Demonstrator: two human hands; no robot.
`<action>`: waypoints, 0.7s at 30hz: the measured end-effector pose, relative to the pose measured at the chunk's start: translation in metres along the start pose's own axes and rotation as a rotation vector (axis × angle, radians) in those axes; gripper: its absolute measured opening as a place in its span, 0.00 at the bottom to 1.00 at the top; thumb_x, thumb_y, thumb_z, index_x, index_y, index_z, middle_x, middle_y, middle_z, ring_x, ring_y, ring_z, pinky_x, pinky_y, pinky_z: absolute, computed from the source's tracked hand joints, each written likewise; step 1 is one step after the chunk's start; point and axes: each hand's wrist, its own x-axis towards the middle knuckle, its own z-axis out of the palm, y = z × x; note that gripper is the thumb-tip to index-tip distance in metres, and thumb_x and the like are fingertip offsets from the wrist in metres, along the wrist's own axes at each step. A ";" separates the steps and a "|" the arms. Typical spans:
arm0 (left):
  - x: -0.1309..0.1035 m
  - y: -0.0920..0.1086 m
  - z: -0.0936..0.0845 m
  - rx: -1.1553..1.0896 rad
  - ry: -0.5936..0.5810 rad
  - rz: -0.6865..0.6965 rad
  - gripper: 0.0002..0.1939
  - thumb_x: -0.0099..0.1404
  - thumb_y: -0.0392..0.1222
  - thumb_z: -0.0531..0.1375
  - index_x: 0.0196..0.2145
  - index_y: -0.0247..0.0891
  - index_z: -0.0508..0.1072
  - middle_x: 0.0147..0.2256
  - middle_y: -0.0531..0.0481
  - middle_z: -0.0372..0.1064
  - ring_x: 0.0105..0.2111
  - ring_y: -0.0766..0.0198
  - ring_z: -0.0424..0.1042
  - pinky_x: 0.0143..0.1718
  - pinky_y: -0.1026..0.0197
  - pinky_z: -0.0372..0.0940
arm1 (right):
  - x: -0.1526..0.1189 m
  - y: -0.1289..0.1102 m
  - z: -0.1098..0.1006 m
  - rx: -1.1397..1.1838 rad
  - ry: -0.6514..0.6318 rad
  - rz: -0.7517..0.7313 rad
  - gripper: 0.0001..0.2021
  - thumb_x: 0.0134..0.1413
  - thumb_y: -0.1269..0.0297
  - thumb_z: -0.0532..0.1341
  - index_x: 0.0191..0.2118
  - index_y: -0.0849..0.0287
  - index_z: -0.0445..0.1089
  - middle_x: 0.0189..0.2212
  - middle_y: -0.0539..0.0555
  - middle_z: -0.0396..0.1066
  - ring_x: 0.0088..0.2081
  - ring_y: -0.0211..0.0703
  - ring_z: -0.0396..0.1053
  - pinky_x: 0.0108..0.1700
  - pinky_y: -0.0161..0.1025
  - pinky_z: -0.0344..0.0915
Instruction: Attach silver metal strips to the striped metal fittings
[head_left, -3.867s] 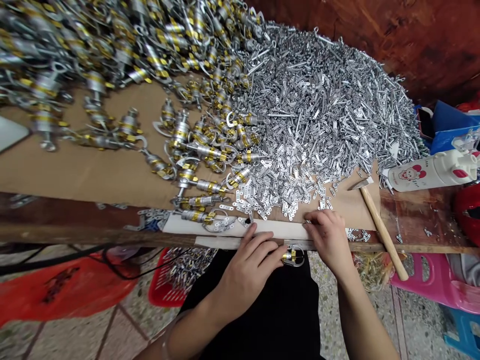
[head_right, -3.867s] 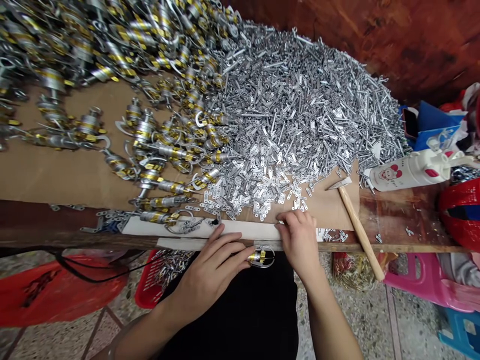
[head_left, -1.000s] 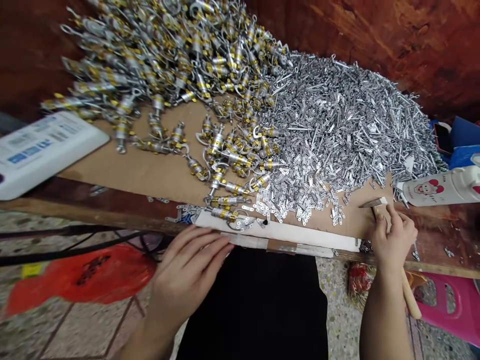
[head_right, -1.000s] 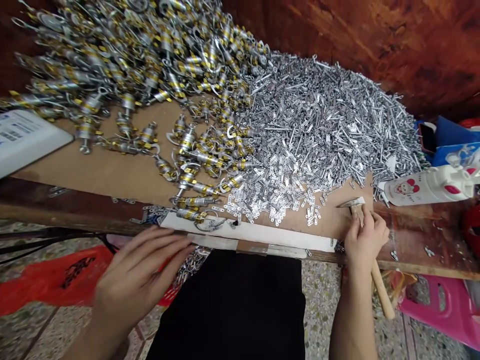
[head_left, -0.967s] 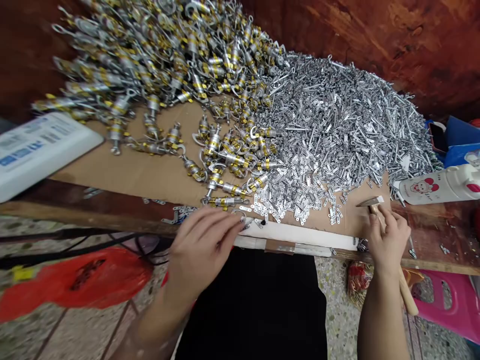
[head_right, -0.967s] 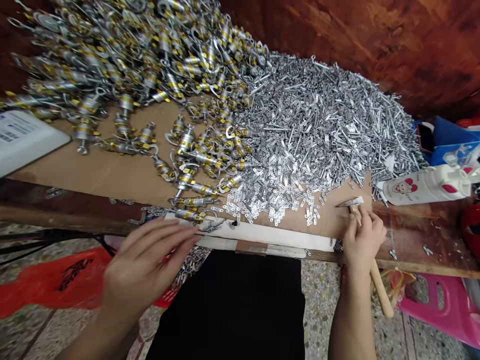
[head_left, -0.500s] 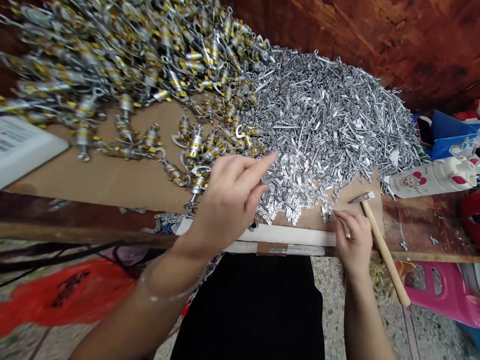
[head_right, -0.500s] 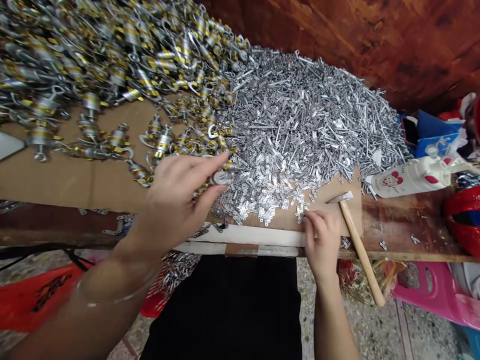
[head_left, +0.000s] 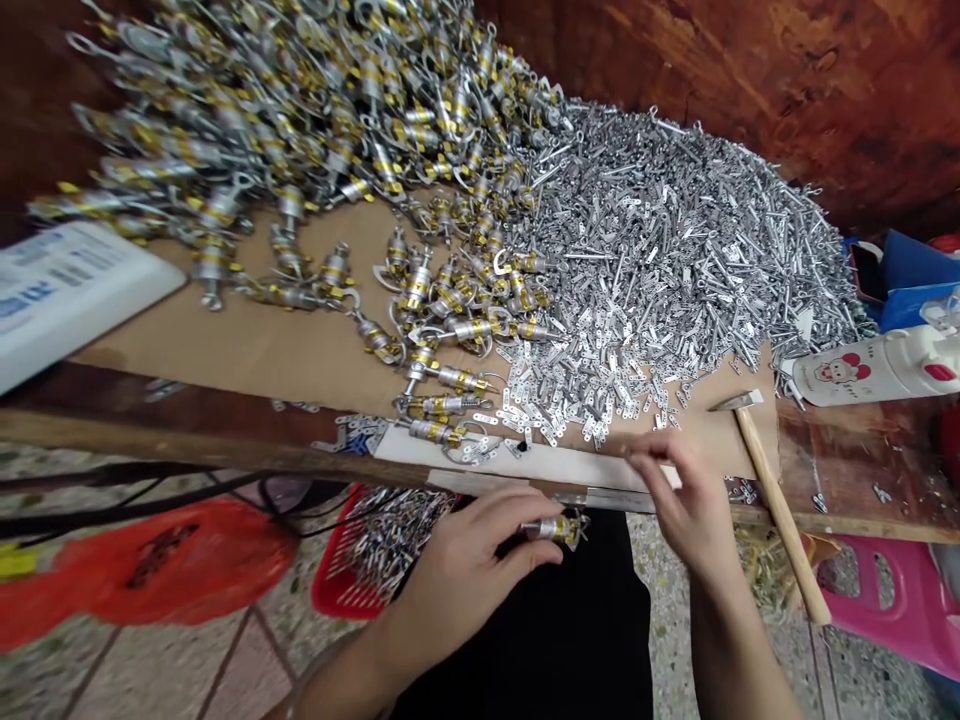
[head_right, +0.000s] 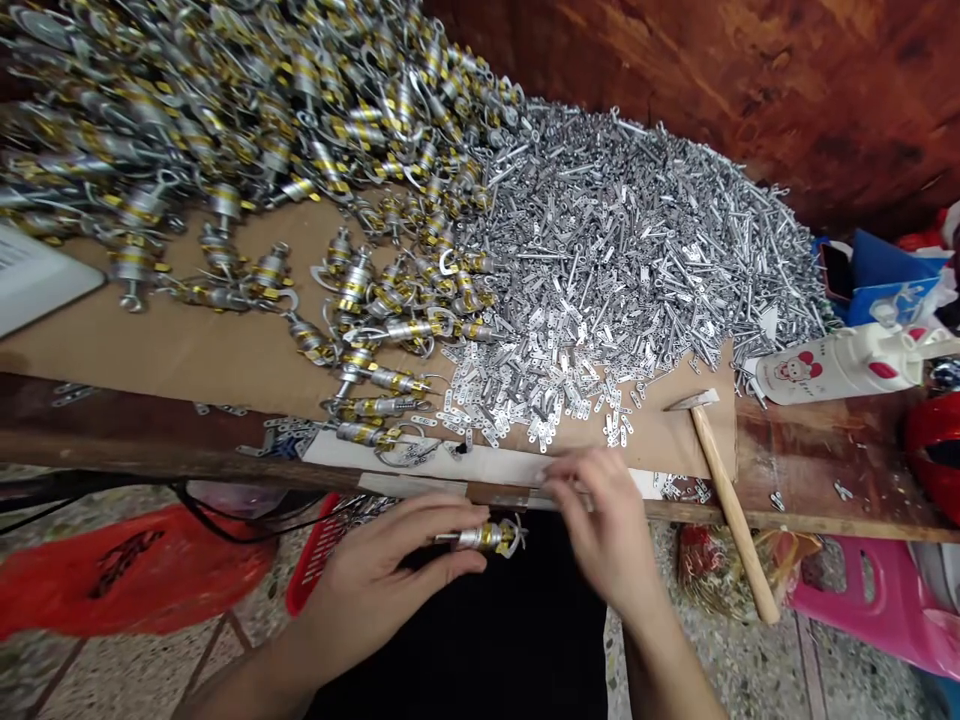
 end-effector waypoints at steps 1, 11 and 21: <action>-0.001 0.002 0.002 -0.017 -0.010 0.007 0.06 0.60 0.38 0.60 0.37 0.39 0.71 0.33 0.51 0.73 0.33 0.67 0.73 0.35 0.68 0.70 | -0.010 -0.008 -0.002 0.048 -0.043 -0.010 0.03 0.58 0.69 0.55 0.33 0.56 0.65 0.30 0.49 0.68 0.35 0.39 0.64 0.37 0.36 0.61; -0.004 0.012 0.011 0.031 -0.029 0.160 0.14 0.63 0.33 0.56 0.47 0.40 0.69 0.39 0.49 0.72 0.38 0.66 0.73 0.42 0.66 0.70 | -0.043 -0.042 -0.002 0.007 -0.025 -0.129 0.06 0.56 0.73 0.56 0.37 0.56 0.67 0.28 0.51 0.69 0.32 0.38 0.65 0.33 0.37 0.64; -0.005 0.016 0.017 -0.265 0.008 -0.082 0.06 0.59 0.31 0.59 0.33 0.40 0.74 0.31 0.51 0.69 0.35 0.66 0.72 0.36 0.67 0.71 | -0.052 -0.025 -0.008 0.116 -0.124 -0.172 0.09 0.56 0.67 0.58 0.44 0.56 0.63 0.37 0.53 0.69 0.40 0.42 0.66 0.40 0.40 0.65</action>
